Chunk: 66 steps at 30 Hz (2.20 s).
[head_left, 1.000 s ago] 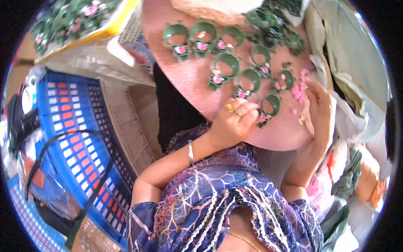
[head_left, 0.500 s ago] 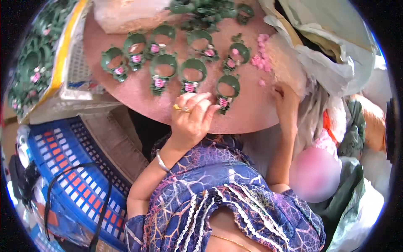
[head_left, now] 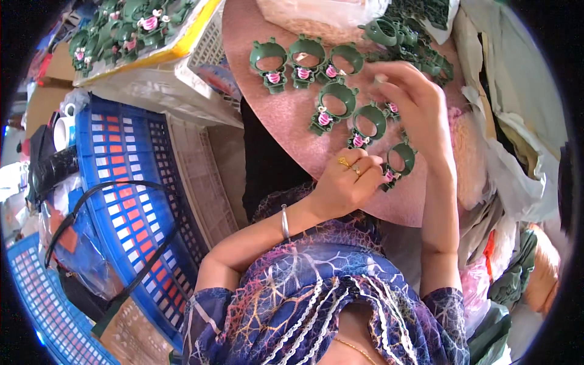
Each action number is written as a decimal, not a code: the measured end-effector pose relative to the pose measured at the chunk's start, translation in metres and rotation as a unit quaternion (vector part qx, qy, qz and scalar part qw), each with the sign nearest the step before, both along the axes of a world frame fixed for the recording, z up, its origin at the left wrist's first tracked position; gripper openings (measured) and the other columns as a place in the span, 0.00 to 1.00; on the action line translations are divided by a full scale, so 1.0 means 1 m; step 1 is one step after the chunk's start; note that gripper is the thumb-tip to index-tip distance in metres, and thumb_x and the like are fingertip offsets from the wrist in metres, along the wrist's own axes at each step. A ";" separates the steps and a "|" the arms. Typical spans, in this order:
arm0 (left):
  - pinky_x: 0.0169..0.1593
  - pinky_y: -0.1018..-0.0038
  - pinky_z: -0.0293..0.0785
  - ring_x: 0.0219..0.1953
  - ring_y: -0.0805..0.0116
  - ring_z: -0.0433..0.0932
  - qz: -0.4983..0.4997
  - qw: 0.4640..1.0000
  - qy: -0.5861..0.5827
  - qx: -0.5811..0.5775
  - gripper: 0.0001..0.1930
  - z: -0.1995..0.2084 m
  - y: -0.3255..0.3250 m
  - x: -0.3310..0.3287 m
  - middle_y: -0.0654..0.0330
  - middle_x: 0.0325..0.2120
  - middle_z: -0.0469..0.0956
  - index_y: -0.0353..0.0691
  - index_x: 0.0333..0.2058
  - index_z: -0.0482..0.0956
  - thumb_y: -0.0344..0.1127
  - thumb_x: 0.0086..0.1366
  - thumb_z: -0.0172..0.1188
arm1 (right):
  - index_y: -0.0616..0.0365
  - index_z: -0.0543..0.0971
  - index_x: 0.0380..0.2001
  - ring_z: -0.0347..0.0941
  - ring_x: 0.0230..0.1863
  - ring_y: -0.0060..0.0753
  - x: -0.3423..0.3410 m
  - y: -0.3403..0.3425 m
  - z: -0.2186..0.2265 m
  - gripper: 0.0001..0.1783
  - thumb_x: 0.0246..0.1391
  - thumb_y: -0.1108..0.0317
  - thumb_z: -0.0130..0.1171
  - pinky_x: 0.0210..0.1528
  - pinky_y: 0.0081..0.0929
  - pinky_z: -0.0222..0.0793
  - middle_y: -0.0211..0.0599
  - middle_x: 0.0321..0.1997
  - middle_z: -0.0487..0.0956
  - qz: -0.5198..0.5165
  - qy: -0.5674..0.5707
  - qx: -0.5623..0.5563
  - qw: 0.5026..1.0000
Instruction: Manually attaching small pink plastic flower components onto circular green plastic toy frames.
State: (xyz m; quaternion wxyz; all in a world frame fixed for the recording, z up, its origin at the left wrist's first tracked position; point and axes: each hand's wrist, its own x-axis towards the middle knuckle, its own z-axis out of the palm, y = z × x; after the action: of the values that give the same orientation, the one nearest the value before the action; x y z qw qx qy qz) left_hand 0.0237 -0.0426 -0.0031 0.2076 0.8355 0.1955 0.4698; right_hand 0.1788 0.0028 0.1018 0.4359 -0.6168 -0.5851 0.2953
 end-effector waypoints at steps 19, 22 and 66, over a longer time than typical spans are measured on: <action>0.38 0.66 0.76 0.37 0.60 0.77 -0.029 0.997 -0.069 -0.011 0.10 -0.005 0.000 0.003 0.56 0.36 0.80 0.36 0.29 0.78 0.32 0.49 0.67 | 0.61 0.81 0.42 0.77 0.43 0.54 -0.069 0.095 -0.025 0.17 0.48 0.82 0.52 0.45 0.39 0.74 0.46 0.39 0.76 0.234 -0.296 0.143 0.915; 0.39 0.65 0.76 0.38 0.60 0.77 -0.034 0.996 -0.077 -0.012 0.10 -0.003 0.000 0.004 0.56 0.36 0.80 0.36 0.29 0.78 0.32 0.49 0.67 | 0.59 0.79 0.43 0.76 0.42 0.53 -0.070 0.095 -0.030 0.17 0.50 0.80 0.52 0.45 0.41 0.73 0.45 0.37 0.76 0.238 -0.340 0.160 0.896; 0.39 0.65 0.74 0.37 0.61 0.76 -0.031 0.998 -0.035 -0.033 0.11 -0.008 -0.001 0.003 0.60 0.35 0.80 0.37 0.32 0.78 0.32 0.52 0.70 | 0.63 0.78 0.38 0.76 0.28 0.48 -0.032 0.106 -0.025 0.06 0.58 0.76 0.55 0.35 0.37 0.72 0.49 0.30 0.79 0.068 -0.356 0.065 0.930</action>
State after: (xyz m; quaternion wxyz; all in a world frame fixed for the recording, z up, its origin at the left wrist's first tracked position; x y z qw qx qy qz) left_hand 0.0267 -0.0435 -0.0108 0.2560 0.8169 0.1773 0.4855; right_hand 0.1469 0.1087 0.0773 0.2174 -0.6105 -0.7602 0.0462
